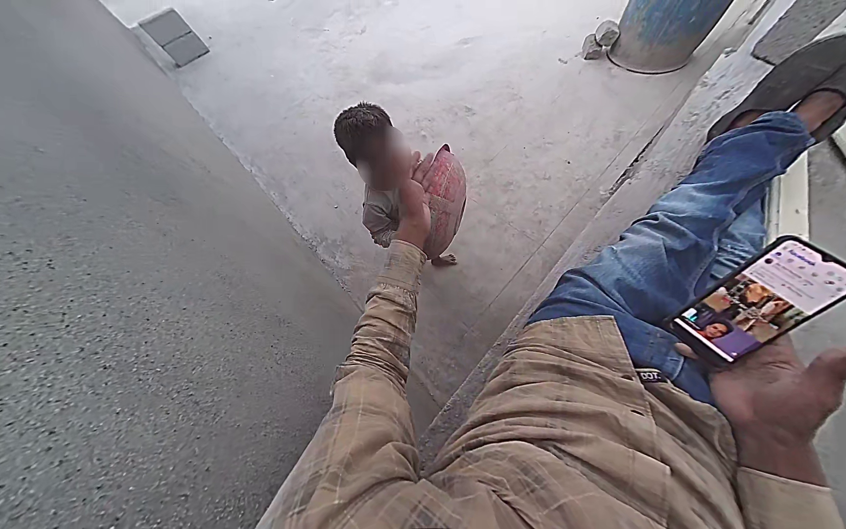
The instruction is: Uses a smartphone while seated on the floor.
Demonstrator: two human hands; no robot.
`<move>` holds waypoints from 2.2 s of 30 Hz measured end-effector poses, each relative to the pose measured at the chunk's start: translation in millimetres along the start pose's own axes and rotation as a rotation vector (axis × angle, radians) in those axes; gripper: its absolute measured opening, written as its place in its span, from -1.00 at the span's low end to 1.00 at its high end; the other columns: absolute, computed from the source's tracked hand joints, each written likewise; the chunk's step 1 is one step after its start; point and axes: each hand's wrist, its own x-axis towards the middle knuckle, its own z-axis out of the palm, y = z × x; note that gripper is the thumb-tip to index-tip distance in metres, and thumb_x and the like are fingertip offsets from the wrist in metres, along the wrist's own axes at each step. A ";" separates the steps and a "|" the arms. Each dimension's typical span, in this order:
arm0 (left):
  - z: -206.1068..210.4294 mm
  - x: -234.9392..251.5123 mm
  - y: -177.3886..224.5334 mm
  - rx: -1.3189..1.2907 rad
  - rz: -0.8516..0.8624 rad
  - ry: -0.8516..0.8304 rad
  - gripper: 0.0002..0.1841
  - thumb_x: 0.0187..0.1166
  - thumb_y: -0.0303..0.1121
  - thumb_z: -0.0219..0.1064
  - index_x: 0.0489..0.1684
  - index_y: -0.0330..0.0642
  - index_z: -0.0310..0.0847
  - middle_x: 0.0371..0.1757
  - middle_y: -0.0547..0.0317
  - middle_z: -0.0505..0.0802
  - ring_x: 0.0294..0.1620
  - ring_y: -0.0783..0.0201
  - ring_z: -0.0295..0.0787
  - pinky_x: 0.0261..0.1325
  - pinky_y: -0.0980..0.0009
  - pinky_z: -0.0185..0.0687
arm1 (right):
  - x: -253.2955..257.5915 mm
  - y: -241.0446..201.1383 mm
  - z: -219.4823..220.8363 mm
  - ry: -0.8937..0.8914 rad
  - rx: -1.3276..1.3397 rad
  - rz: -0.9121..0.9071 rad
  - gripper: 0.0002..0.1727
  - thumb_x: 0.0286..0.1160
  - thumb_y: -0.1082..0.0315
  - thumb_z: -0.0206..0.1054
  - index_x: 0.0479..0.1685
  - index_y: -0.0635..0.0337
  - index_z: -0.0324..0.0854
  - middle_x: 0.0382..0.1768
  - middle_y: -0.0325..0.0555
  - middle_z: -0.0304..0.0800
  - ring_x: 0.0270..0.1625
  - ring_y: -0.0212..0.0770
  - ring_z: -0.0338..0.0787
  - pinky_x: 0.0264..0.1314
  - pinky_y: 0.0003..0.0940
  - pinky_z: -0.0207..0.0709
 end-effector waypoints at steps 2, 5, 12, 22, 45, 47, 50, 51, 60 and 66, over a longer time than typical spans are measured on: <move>30.0 -43.8 -41.8 0.213 -0.088 -0.274 -0.41 0.87 -0.01 -0.14 0.61 -0.32 0.34 0.46 -0.09 0.70 0.44 0.17 0.66 0.52 0.23 0.50 | 0.3 0.7 -1.1 -0.004 -0.003 0.007 0.28 0.10 -0.80 -0.09 0.77 -0.04 -0.05 0.42 -0.24 0.64 0.25 -0.18 0.81 -0.21 -0.13 0.83; 87.2 -133.0 -112.3 0.596 -0.169 -0.703 -0.42 0.78 -0.15 0.16 0.65 -0.38 0.35 0.60 -0.20 0.57 0.64 0.02 0.46 0.69 0.06 0.28 | 3.0 2.0 3.3 -0.003 0.016 0.013 0.09 0.42 -0.65 -0.38 0.77 0.01 -0.09 0.42 -0.19 0.64 0.21 -0.16 0.82 -0.23 -0.13 0.83; 113.7 -179.4 -170.0 1.076 0.094 -0.979 -0.04 0.47 0.22 0.37 0.80 -0.24 0.17 0.83 -0.15 0.24 0.86 -0.05 0.03 0.84 -0.04 -0.04 | -1.0 -0.3 -12.2 0.013 0.120 0.027 -0.05 0.54 -0.55 -0.27 0.69 -0.03 0.16 0.30 -0.04 0.74 0.09 -0.03 0.88 -0.24 -0.09 0.85; 111.7 -176.5 -170.8 1.067 0.093 -0.988 -0.11 0.57 0.12 0.33 0.82 -0.22 0.11 0.85 -0.09 0.20 0.87 0.01 0.00 0.83 -0.02 -0.06 | -1.5 5.8 -16.1 -0.039 0.202 0.046 -0.08 0.53 -0.56 -0.22 0.70 -0.11 0.21 0.37 -0.06 0.69 0.18 -0.04 0.84 -0.21 -0.06 0.84; 109.5 -176.2 -171.4 1.043 0.152 -1.006 -0.19 0.68 0.09 0.20 0.79 -0.29 0.13 0.83 -0.16 0.22 0.85 -0.04 0.06 0.82 -0.03 -0.04 | -2.7 2.6 -14.8 -0.054 0.171 0.060 -0.11 0.58 -0.54 -0.38 0.69 -0.17 0.20 0.37 -0.16 0.70 0.17 -0.11 0.85 -0.25 -0.14 0.84; 109.3 -176.0 -171.3 1.046 0.150 -1.006 -0.19 0.68 0.10 0.19 0.80 -0.28 0.12 0.83 -0.15 0.22 0.85 -0.04 0.05 0.82 -0.02 -0.04 | -2.8 2.5 -14.9 -0.059 0.170 0.058 -0.11 0.58 -0.54 -0.38 0.68 -0.16 0.21 0.37 -0.16 0.70 0.17 -0.10 0.85 -0.26 -0.13 0.84; 109.1 -176.1 -171.1 1.040 0.154 -1.006 -0.19 0.68 0.11 0.18 0.80 -0.28 0.12 0.83 -0.14 0.23 0.85 -0.04 0.06 0.82 -0.03 -0.05 | -2.7 2.4 -15.3 -0.065 0.164 0.060 -0.10 0.56 -0.55 -0.36 0.70 -0.17 0.19 0.38 -0.15 0.69 0.18 -0.09 0.85 -0.25 -0.12 0.84; 109.0 -176.2 -171.3 1.038 0.156 -1.006 -0.19 0.68 0.10 0.17 0.79 -0.28 0.13 0.83 -0.15 0.23 0.85 -0.04 0.06 0.82 -0.03 -0.05 | -3.0 2.2 -15.1 -0.065 0.159 0.062 -0.10 0.57 -0.55 -0.38 0.71 -0.17 0.18 0.39 -0.15 0.69 0.19 -0.09 0.84 -0.25 -0.12 0.84; 109.2 -175.7 -171.5 1.049 0.148 -1.007 -0.25 0.74 0.07 0.10 0.80 -0.28 0.12 0.83 -0.13 0.23 0.85 -0.04 0.06 0.82 -0.04 -0.05 | -5.1 -0.5 -12.7 -0.049 0.135 0.072 -0.11 0.58 -0.54 -0.42 0.71 -0.20 0.19 0.39 -0.18 0.68 0.19 -0.12 0.84 -0.24 -0.14 0.84; 108.1 -175.4 -172.2 1.028 0.157 -1.007 -0.27 0.77 0.07 0.05 0.79 -0.28 0.15 0.83 -0.12 0.22 0.85 -0.03 0.05 0.82 -0.04 -0.05 | -4.2 0.1 -12.9 -0.054 0.140 0.069 -0.11 0.59 -0.53 -0.43 0.72 -0.19 0.16 0.41 -0.17 0.67 0.20 -0.11 0.83 -0.24 -0.12 0.84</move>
